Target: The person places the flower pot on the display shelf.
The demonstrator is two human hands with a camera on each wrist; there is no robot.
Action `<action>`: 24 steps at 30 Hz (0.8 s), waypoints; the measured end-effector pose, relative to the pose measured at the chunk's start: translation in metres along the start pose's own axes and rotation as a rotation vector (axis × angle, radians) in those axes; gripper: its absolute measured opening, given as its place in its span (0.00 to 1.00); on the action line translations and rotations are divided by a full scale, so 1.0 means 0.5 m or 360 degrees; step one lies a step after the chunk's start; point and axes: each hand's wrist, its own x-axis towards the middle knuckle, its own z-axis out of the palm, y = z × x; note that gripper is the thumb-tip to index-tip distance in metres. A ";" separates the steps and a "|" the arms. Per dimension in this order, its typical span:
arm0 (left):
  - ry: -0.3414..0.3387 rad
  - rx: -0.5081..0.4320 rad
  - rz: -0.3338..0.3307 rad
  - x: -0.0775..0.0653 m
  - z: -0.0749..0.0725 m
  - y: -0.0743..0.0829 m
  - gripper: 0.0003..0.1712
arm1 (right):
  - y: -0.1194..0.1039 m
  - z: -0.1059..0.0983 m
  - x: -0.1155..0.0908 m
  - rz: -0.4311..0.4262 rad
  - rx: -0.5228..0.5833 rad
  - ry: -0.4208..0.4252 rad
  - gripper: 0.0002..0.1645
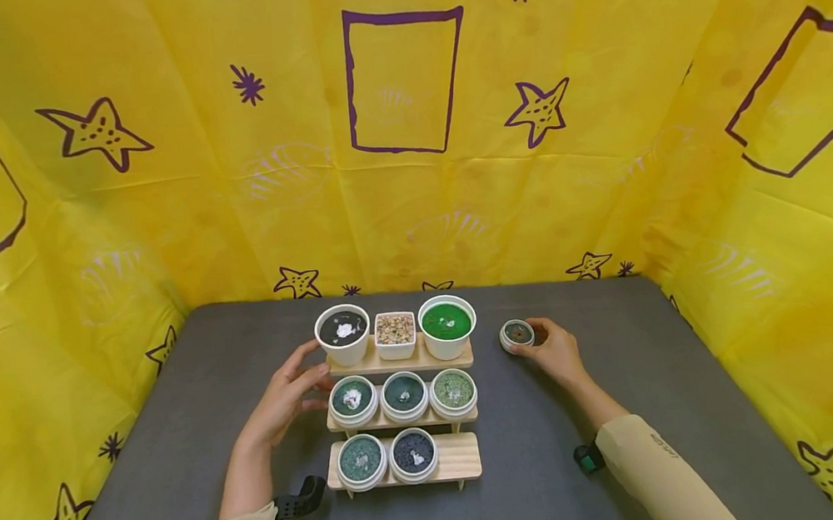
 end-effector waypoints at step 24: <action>-0.0017 -0.0025 0.0025 -0.002 0.000 -0.001 0.35 | -0.012 -0.010 -0.016 -0.0035 0.0099 -0.0030 0.38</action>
